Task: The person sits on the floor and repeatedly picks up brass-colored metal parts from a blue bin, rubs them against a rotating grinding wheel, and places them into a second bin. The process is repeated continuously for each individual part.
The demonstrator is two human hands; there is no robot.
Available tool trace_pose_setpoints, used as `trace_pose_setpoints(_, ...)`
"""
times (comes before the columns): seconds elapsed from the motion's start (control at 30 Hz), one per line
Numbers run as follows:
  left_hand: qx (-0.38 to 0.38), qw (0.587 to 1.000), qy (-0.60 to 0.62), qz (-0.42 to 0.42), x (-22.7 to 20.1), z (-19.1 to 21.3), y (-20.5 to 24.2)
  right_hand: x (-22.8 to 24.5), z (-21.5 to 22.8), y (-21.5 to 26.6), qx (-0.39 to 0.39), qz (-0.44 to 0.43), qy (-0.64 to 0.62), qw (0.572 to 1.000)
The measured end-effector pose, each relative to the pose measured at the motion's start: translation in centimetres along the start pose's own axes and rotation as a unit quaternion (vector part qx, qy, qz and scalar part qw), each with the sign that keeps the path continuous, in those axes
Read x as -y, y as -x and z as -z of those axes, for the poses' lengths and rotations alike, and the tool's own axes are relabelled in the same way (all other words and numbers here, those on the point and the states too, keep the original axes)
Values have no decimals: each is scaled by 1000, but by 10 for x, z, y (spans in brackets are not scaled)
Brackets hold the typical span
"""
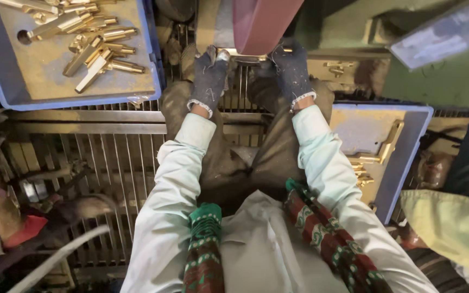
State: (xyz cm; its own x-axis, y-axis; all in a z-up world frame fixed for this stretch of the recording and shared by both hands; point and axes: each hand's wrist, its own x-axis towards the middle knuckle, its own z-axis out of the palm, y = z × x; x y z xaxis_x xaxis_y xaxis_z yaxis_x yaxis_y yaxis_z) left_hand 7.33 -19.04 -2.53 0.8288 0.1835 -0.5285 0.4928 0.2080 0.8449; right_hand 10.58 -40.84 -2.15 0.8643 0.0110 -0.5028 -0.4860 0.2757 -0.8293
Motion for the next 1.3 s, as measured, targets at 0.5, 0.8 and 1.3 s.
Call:
trace_pose_setpoints(0.5,202,949,117,-212,-30,16,56,36,15,58,71,136,67,986)
trace_pose_setpoints(0.8,239,928,-98,-269,-52,5,74,42,32,114,56,215,-8,975)
trace_pose_setpoints(1.3,54,944,-223,-235,24,-31,-8,24,22,41,-96,-9,-61,994)
